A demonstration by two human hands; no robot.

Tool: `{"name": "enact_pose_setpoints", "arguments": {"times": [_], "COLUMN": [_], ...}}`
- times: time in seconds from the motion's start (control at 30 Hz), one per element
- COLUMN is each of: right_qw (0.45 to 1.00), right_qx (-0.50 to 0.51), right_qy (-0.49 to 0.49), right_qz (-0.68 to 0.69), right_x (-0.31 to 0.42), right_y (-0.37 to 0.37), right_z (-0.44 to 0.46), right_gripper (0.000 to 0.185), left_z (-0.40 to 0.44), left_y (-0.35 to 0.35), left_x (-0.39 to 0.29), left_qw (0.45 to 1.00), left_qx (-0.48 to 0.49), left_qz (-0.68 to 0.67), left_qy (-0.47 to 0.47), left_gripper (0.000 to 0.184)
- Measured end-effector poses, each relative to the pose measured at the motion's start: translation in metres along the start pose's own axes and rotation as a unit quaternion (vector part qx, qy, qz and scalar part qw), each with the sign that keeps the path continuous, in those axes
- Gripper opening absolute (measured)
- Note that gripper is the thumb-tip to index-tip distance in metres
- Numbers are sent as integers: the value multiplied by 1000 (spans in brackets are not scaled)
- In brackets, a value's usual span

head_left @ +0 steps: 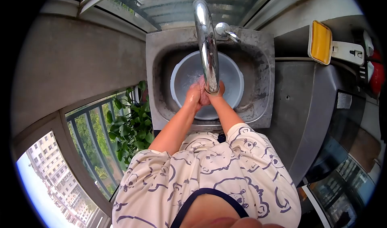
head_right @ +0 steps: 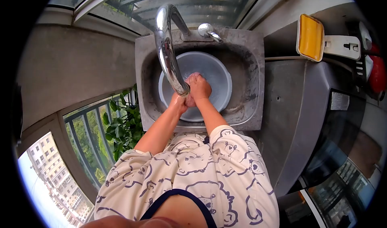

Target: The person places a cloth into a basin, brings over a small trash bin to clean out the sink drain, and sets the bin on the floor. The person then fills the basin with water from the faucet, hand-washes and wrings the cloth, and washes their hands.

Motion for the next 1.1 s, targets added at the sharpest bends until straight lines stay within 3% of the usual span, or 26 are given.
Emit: {"name": "enact_pose_setpoints", "arguments": {"times": [0.03,0.1,0.17,0.2,0.23,0.27,0.3,0.33,0.37,0.4,0.43,0.5,0.53,0.57,0.6,0.63,0.7,0.73,0.87,0.9,0.97,1.0,1.07,1.1], "right_qw": [991,989,981,980,975,973,973,976,955,927,927,954,970,987,996,975,952,951,989,989,998,990,997,997], "right_qx": [71,67,68,25,-18,-80,-77,71,213,281,281,85,29,48,88,150,177,174,98,96,47,-123,58,58], "right_qy": [-103,-62,-29,-59,-87,-20,-21,40,101,70,68,40,96,6,-20,-54,-30,-8,-44,-45,51,71,-58,-59], "right_qz": [-48,-112,-177,-190,-203,-217,-217,-200,-180,-238,-237,-283,-223,-150,0,155,249,254,102,103,11,23,-13,-12], "right_x": [-19,-22,-38,-52,-64,-50,-46,-40,-34,-41,-45,-55,-169,-117,-103,-98,-61,-40,39,37,35,28,-9,-10], "right_y": [-6,-4,-3,0,1,-2,-5,-21,-35,-34,-34,-20,-116,-74,-76,-82,-69,-58,-10,-9,-3,4,-5,-5], "right_z": [0,3,-3,-5,-5,-12,-22,-27,-29,-26,-24,-7,1,1,3,3,-9,-14,-39,-39,-31,-26,-14,-16], "right_gripper": [19,18,18,26,37,57,57,61,64,66,66,68,62,58,55,52,46,44,46,46,46,29,23,23], "left_z": [-4,-7,-16,-21,-3,26,38,42,45,47,47,30,28,25,24,32,58,48,31,25,8,-3,-14,-14], "left_y": [3,9,17,19,37,72,92,90,87,83,79,65,57,52,45,49,41,32,36,25,-1,-8,3,8], "left_x": [-1,-8,-19,-25,-19,-10,-5,12,8,11,15,5,10,16,26,28,26,11,10,4,-9,-11,1,0], "left_qw": [994,987,975,963,963,937,903,953,954,981,994,989,986,981,959,959,978,980,969,987,979,979,996,996], "left_qx": [-48,-64,-110,-132,-133,-195,-256,-211,-208,-142,-76,-126,-137,-149,-117,-114,93,83,72,106,169,166,-41,-42], "left_qz": [99,144,191,223,223,271,317,215,216,129,40,53,50,49,119,118,-82,-136,-172,-98,54,56,45,46], "left_qy": [15,22,-32,-71,-72,-107,-139,-4,-8,30,70,52,84,119,227,229,168,117,164,77,-101,-101,61,62], "left_gripper": [28,35,48,61,61,63,66,63,63,61,60,58,60,61,64,64,70,72,63,52,32,32,28,28]}}
Point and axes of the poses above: each hand's wrist, its own z-axis towards the middle knuckle, its own y-axis out of the back of the hand, x = y × z, the point moved 5 cm from there along z, towards the middle knuckle, and after that the axes turned 11 degrees about y, right-handed, at the moved point
